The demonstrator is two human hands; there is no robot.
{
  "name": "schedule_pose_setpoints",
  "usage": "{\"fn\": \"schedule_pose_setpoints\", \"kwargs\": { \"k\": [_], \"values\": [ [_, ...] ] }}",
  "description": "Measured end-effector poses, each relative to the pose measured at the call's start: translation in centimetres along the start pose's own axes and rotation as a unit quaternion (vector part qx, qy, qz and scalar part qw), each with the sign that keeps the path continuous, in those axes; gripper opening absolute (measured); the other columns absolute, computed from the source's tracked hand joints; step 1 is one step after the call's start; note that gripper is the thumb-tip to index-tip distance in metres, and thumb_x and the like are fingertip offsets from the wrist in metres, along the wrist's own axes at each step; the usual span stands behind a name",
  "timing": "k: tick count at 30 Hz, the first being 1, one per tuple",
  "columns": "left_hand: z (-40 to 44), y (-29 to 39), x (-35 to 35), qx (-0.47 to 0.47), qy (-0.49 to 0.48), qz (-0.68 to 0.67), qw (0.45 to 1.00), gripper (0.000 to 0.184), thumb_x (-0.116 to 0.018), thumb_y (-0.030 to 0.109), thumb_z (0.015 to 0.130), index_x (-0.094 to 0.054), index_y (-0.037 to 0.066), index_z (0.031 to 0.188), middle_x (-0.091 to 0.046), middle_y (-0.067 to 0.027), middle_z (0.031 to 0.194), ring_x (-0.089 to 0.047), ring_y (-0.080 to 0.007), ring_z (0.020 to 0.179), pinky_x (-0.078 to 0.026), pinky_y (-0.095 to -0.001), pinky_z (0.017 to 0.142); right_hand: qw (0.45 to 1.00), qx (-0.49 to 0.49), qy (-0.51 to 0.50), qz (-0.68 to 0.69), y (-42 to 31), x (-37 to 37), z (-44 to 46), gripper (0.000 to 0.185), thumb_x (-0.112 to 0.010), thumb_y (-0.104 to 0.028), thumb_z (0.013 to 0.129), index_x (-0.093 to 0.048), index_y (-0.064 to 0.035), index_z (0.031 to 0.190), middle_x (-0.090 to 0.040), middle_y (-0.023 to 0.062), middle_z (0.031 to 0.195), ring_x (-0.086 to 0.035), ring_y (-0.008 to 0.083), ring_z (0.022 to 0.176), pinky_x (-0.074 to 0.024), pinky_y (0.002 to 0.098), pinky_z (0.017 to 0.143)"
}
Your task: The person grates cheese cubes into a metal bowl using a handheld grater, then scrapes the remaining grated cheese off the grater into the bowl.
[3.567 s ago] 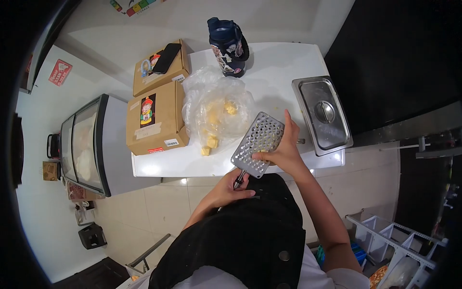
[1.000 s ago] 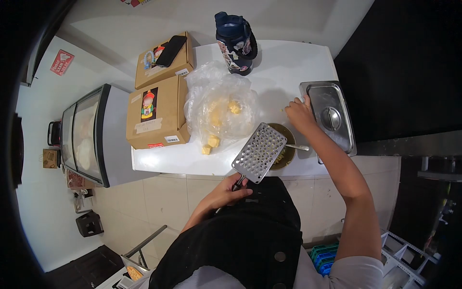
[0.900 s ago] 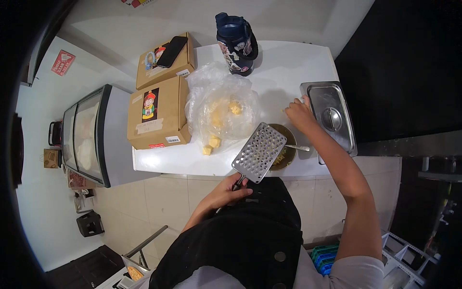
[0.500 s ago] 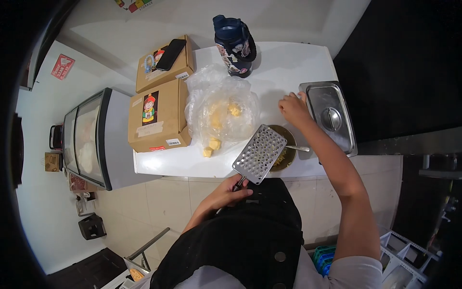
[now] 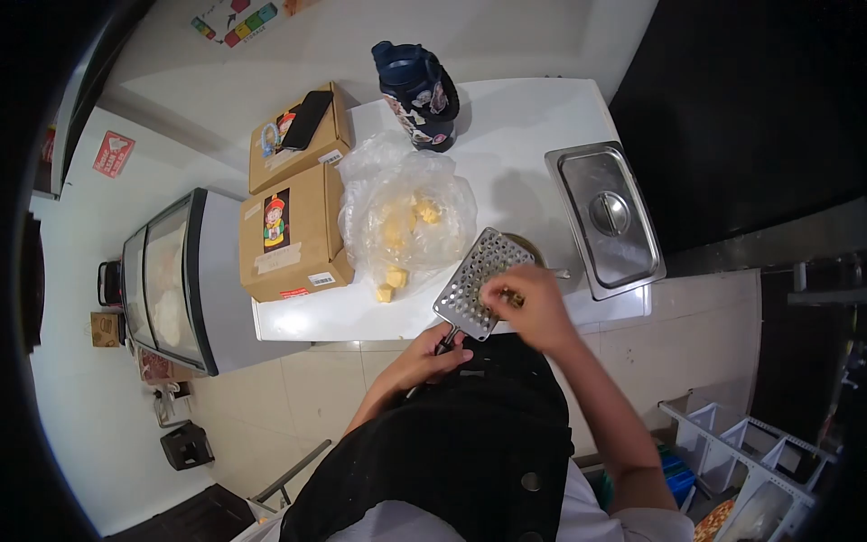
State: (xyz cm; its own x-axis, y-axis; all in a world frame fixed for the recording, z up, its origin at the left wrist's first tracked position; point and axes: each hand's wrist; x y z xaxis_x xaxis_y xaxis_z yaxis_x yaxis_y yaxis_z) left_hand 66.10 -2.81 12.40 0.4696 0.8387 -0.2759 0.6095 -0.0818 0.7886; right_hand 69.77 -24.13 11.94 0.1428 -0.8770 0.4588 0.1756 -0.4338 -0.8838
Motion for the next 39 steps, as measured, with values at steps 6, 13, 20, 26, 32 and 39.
{"fn": "schedule_pose_setpoints", "kwargs": {
  "k": [6,13,20,26,32,39],
  "values": [
    [0.6,-0.3,0.0,0.021,-0.027,0.023,0.999,0.020,-0.066,0.018,0.086,-0.049,0.009,0.092,-0.047,0.0016,0.071,-0.040,-0.0080,0.054,-0.033,-0.0201,0.048,0.977,0.033,0.139,-0.159,0.7,-3.4,-3.3,0.009,-0.075,-0.011,0.070,-0.068,-0.0075,0.075,-0.055,0.0068,0.113,-0.047,0.0261,0.104,-0.0350,0.0379,0.091],
    [0.9,-0.7,-0.4,-0.029,-0.021,0.092,0.995,0.022,-0.069,0.015,0.083,-0.050,0.008,0.092,-0.047,0.0008,0.073,-0.042,-0.0083,0.060,-0.035,-0.0201,0.056,0.969,-0.028,0.213,-0.124,1.9,-3.6,-2.8,0.039,-0.078,-0.018,0.066,-0.062,-0.0123,0.101,-0.037,0.0120,0.132,-0.032,0.0355,0.121,-0.0292,0.0475,0.097],
    [0.5,-0.6,-0.6,-0.075,-0.016,0.146,0.986,0.025,-0.071,0.014,0.081,-0.050,0.007,0.093,-0.047,-0.0001,0.074,-0.043,-0.0087,0.068,-0.036,-0.0209,0.064,0.950,-0.158,0.255,-0.083,3.0,-2.3,-0.7,0.076,-0.082,-0.023,0.064,-0.041,-0.0129,0.127,-0.036,0.0133,0.133,-0.034,0.0343,0.121,-0.0241,0.0457,0.104],
    [0.6,-1.7,-0.1,-0.108,-0.005,0.150,0.983,0.023,-0.070,0.013,0.082,-0.049,0.007,0.092,-0.047,0.0004,0.072,-0.043,-0.0085,0.063,-0.037,-0.0206,0.058,0.944,-0.175,0.260,-0.100,3.7,-2.4,0.8,0.083,-0.082,-0.027,0.064,-0.037,-0.0110,0.132,-0.030,0.0138,0.138,-0.033,0.0339,0.122,-0.0245,0.0446,0.105],
    [0.0,-0.7,0.3,0.005,-0.016,0.032,0.999,0.022,-0.068,0.013,0.083,-0.048,0.009,0.090,-0.047,0.0011,0.071,-0.042,-0.0075,0.055,-0.035,-0.0197,0.049,0.941,-0.081,0.294,-0.145,4.1,-3.4,-1.4,0.094,-0.083,-0.034,0.063,-0.032,-0.0112,0.138,-0.025,0.0160,0.141,-0.030,0.0362,0.126,-0.0238,0.0468,0.105],
    [0.4,-0.8,0.3,-0.002,-0.033,0.017,0.999,0.022,-0.067,0.013,0.084,-0.046,0.009,0.089,-0.047,0.0016,0.069,-0.040,-0.0065,0.049,-0.031,-0.0184,0.042,0.965,-0.068,0.187,-0.173,0.2,-3.8,-3.5,0.105,-0.083,-0.043,0.061,-0.026,-0.0112,0.144,-0.021,0.0214,0.144,-0.027,0.0402,0.130,-0.0211,0.0519,0.105]
  ]
}}
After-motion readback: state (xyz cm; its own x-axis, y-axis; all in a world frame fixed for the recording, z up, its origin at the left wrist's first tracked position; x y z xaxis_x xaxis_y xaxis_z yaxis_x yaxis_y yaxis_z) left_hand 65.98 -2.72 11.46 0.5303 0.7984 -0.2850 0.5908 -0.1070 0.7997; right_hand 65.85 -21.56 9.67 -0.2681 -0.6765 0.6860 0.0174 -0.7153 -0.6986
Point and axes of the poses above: each hand's wrist, its own z-axis towards the middle knuckle, its own x-axis out of the back of the hand, y = z × x
